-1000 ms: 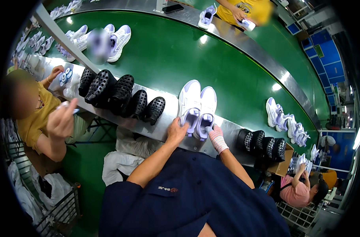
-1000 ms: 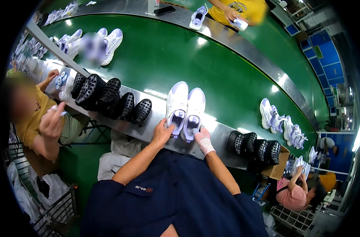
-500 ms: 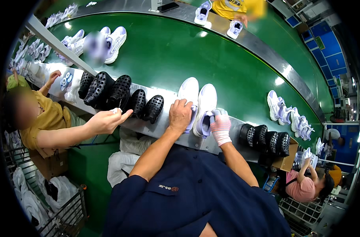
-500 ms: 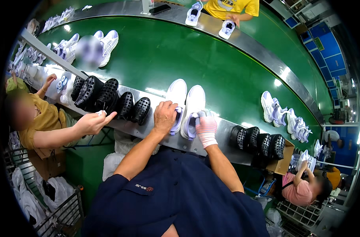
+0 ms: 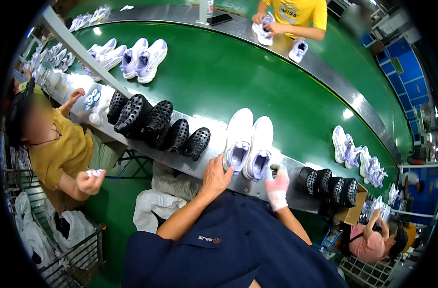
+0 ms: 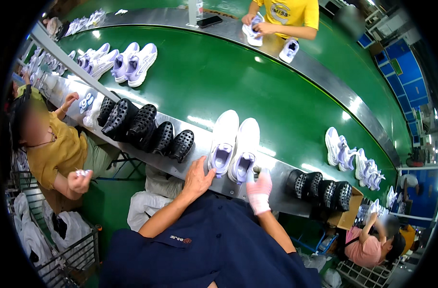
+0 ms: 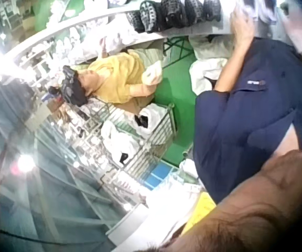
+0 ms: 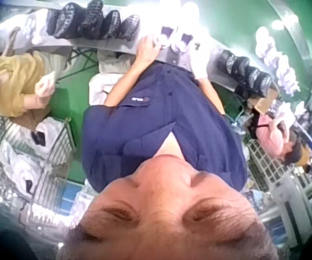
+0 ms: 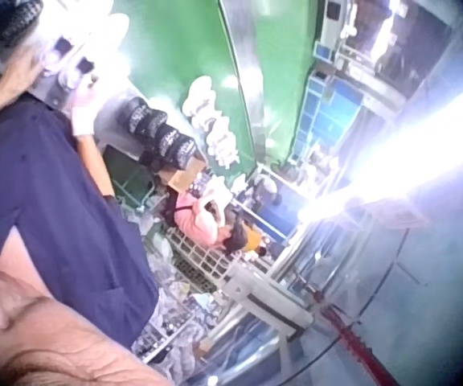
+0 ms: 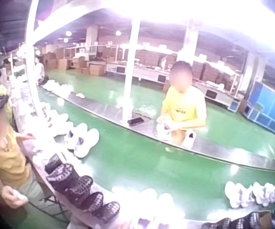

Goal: The person takes shoes and shoe soles from a conveyor belt, wipes the interior and exterior of the shoes, and places them back on the belt or into a container.

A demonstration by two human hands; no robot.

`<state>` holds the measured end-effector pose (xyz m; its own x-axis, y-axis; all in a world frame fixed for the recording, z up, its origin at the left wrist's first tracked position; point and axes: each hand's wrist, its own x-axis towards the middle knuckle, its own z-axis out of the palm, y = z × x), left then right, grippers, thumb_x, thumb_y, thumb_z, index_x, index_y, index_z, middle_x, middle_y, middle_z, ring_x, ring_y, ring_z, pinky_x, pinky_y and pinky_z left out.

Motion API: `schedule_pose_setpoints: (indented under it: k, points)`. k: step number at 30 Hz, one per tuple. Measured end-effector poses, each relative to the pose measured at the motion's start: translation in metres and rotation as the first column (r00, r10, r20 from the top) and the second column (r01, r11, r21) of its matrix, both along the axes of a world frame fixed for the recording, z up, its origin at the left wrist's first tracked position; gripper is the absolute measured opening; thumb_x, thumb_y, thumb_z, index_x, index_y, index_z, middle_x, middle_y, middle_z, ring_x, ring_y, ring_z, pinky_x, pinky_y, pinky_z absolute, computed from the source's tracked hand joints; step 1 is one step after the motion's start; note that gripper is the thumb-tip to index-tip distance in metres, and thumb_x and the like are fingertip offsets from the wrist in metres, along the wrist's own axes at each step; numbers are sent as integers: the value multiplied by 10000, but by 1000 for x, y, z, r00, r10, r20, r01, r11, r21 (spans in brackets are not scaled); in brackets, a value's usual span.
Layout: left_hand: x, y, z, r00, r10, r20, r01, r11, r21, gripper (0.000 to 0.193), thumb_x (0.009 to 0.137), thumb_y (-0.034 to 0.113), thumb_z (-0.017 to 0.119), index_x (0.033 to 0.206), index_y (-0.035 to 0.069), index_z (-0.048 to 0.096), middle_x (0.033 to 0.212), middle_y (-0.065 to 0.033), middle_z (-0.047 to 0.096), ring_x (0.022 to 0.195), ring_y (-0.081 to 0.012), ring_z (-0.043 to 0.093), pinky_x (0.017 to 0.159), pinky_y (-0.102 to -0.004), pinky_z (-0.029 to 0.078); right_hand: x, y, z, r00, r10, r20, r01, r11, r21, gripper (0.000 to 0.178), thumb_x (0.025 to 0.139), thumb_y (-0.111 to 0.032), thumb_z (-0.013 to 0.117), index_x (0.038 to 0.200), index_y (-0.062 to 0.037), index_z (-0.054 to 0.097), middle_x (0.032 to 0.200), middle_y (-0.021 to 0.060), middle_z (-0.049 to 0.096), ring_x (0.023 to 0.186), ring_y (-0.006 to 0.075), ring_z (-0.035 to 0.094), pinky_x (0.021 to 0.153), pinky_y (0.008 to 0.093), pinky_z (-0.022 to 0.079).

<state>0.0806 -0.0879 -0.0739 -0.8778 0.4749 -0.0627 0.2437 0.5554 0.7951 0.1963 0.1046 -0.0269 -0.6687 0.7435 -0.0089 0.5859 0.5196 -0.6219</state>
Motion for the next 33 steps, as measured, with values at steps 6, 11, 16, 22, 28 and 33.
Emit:
schedule_pose_setpoints:
  k: [6, 11, 16, 22, 28, 33]
  points:
    - [-14, -27, 16, 977, -69, 200, 65, 998, 25, 700, 920, 406, 690, 1375, -91, 500, 1220, -313, 613, 1164, -458, 585, 1014, -483, 464, -85, -6, 226, 771, 46, -636, -24, 999, 43, 323, 922, 8, 608, 1240, -14, 661, 967, 35, 700, 828, 123, 633, 749, 275, 521]
    - [5, -11, -9, 978, -175, 116, 183, 981, -61, 613, 838, 346, 724, 1378, 99, 575, 1111, -260, 650, 1043, -439, 623, 910, -524, 517, -124, 4, 79, 663, 647, 377, -721, 687, 90, 303, 881, -325, 691, 960, -35, 722, 830, 256, 688, 779, 451, 689, 704, 512, 567]
    - [2, 0, -22, 946, -293, 140, 293, 956, 21, 593, 830, 159, 736, 1383, 183, 521, 1363, -251, 434, 1266, -467, 468, 1068, -520, 424, -54, -17, 39, 705, 379, 600, -531, 842, 92, 412, 840, -377, 712, 1155, -111, 713, 907, 212, 733, 856, 407, 712, 782, 497, 561]
    - [3, 4, -32, 952, -284, 112, 277, 958, 76, 478, 829, 126, 700, 1280, 130, 542, 1307, -228, 439, 1228, -446, 495, 1046, -491, 438, -48, -17, -11, 617, 599, 510, -699, 715, 6, 611, 795, -340, 727, 1342, -100, 601, 1032, 259, 702, 979, 429, 683, 865, 509, 542]
    - [4, -11, -33, 985, -164, 57, 133, 923, 361, 472, 810, 104, 670, 1267, 85, 552, 1227, -223, 512, 1193, -429, 534, 1030, -482, 451, -58, -35, 10, 498, 570, 653, -739, 673, -23, 658, 783, -457, 786, 1349, -172, 607, 1051, 238, 709, 963, 425, 686, 860, 515, 535]
    - [22, -44, -48, 986, -104, 132, 115, 990, -83, 330, 834, 127, 603, 1148, 26, 620, 1155, -218, 628, 1125, -388, 598, 974, -489, 493, -70, -39, -3, 542, 504, 672, -668, 744, -18, 589, 760, -501, 807, 1246, -199, 667, 999, 192, 732, 972, 402, 689, 852, 500, 534]
